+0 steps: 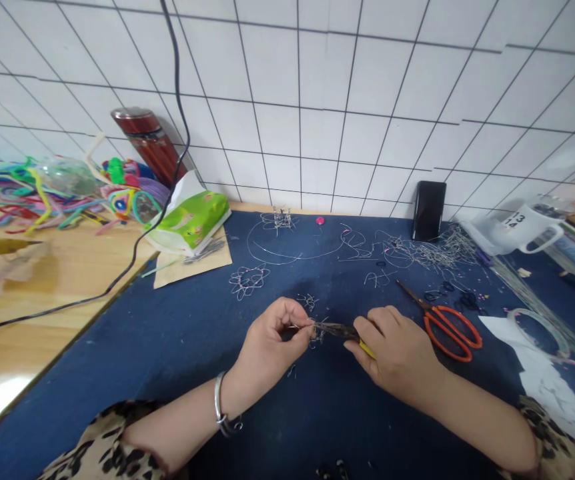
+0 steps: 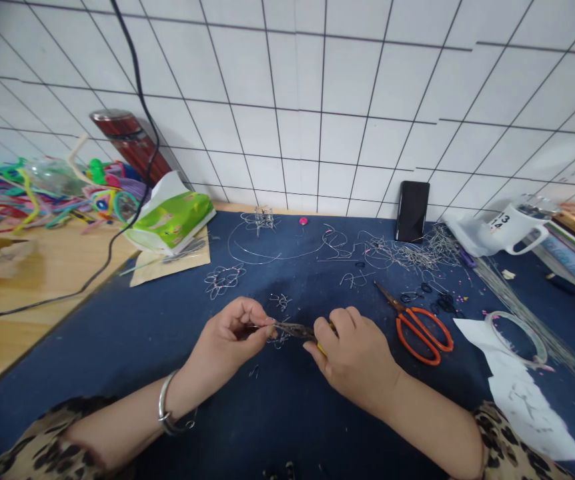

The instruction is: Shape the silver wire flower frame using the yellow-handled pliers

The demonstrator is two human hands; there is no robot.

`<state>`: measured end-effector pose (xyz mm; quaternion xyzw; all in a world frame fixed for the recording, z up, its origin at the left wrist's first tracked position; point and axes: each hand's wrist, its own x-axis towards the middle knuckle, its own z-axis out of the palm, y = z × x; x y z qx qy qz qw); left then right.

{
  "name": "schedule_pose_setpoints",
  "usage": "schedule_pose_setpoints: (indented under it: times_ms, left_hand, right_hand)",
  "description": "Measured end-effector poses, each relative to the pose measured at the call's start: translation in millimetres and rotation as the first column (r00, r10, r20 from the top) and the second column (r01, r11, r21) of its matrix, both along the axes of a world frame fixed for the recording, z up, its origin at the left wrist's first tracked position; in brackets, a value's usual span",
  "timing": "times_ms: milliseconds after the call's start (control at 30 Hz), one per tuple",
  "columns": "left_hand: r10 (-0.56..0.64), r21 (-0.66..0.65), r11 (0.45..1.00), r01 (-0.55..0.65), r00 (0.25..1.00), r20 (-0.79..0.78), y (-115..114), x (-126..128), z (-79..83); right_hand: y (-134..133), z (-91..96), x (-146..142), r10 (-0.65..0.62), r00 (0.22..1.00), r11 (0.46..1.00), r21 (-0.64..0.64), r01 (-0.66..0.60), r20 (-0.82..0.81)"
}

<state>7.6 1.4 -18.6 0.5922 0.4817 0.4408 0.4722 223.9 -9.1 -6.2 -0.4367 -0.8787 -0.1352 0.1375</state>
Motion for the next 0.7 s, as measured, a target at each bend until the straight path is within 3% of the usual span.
schedule_pose_setpoints:
  times_ms: [700]
  left_hand:
    - [0.02, -0.063, 0.998, -0.014, 0.996, 0.083, -1.6, 2.7, 0.3]
  right_hand:
    - [-2.9, 1.3, -2.4, -0.037, 0.998, 0.999, 0.024, 0.036, 0.044]
